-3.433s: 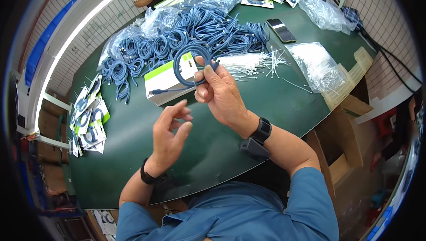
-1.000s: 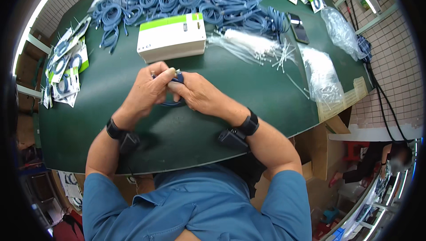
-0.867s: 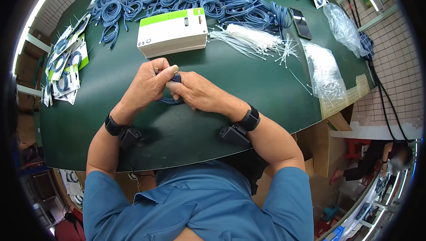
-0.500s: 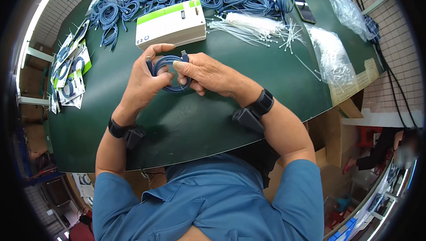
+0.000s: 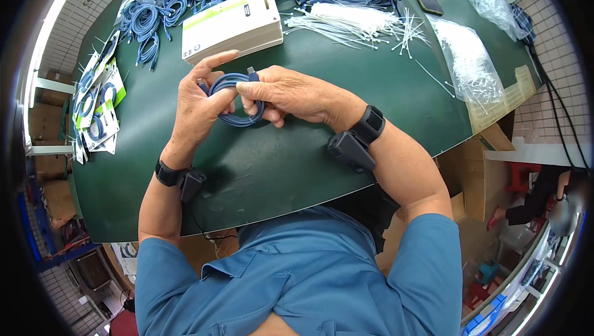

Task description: Coiling blue USB cables and placing them into product packaging.

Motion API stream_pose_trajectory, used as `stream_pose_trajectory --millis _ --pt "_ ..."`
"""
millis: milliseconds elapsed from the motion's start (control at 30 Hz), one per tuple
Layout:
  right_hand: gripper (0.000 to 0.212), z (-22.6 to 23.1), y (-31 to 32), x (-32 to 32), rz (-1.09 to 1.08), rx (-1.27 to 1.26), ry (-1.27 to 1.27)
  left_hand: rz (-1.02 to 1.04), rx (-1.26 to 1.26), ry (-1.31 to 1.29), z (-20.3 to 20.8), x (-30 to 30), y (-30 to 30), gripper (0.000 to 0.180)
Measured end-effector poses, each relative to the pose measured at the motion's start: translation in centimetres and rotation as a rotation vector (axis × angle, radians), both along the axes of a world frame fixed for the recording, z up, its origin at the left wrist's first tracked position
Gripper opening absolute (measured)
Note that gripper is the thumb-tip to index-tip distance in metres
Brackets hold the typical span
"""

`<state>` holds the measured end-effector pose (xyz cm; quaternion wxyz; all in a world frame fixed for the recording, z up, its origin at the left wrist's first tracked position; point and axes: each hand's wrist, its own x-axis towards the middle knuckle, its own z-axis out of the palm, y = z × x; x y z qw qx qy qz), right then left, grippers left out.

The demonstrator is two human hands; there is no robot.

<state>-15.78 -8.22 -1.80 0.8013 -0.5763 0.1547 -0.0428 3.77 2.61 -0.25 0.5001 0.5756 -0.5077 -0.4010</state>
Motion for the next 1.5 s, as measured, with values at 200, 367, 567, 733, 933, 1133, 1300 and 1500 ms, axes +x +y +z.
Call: stream_pose_trajectory --millis 200,367,567,733,933,1133,1300,1500 --pt "0.044 -0.5 -0.2 0.1 -0.022 0.013 -0.015 -0.107 0.03 -0.09 0.4 0.9 0.2 0.037" --pt "0.045 -0.6 -0.4 -0.1 -0.033 0.007 0.003 -0.076 -0.064 -0.098 -0.5 0.1 -0.1 0.035" --pt "0.045 0.2 0.3 -0.1 -0.033 -0.021 0.029 -0.121 0.02 -0.121 -0.9 0.7 0.1 0.03" --pt "0.045 0.9 -0.2 0.1 -0.042 -0.168 0.022 -0.14 -0.013 -0.03 -1.3 0.9 -0.4 0.028" --pt "0.045 0.9 -0.1 0.3 -0.151 -0.208 -0.006 -0.076 0.051 0.433 -1.6 0.9 -0.6 0.036" --pt "0.045 0.6 0.5 0.4 -0.195 -0.205 -0.036 -0.126 0.156 0.638 -0.9 0.9 -0.6 0.043" --pt "0.046 0.1 0.5 0.5 -0.174 -0.186 0.024 -0.11 0.222 0.76 -0.7 0.9 -0.2 0.044" --pt "0.047 -0.1 0.0 0.2 -0.117 -0.191 0.015 -0.075 0.285 0.83 -0.4 1.1 -0.3 0.043"
